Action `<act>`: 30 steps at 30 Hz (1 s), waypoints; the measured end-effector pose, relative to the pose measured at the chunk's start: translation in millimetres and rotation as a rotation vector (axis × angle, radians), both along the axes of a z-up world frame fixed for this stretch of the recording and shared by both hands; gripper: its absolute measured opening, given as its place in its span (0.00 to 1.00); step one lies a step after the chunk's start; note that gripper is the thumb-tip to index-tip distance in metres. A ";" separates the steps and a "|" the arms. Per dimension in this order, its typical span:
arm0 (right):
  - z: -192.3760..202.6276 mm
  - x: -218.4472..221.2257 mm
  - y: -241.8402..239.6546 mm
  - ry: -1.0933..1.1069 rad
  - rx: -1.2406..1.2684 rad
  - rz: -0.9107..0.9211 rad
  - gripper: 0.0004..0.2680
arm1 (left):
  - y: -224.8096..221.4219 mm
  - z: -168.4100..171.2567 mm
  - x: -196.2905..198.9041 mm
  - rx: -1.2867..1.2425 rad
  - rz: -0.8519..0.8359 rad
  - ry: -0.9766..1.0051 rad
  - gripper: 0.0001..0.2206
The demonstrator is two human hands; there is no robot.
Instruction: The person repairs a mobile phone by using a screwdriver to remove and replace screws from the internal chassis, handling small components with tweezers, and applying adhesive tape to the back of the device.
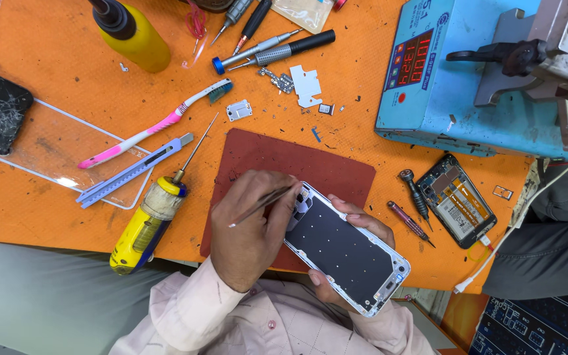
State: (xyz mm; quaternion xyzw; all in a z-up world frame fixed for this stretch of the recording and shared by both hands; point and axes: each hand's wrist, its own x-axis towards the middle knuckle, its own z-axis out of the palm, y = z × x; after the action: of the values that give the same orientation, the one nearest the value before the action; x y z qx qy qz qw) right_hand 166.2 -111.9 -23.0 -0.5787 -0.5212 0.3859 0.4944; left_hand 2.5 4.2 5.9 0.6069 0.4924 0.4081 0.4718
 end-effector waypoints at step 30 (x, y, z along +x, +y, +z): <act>-11.2 0.6 -12.6 -0.128 0.097 0.072 0.31 | 22.2 13.5 -20.1 0.237 -0.301 0.298 0.11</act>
State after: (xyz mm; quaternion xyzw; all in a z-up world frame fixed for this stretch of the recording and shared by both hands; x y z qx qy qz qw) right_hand 166.9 -124.5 -34.2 -0.5584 -0.5905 0.3397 0.4734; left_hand -17.6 26.4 19.4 0.7782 0.4091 0.2939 0.3750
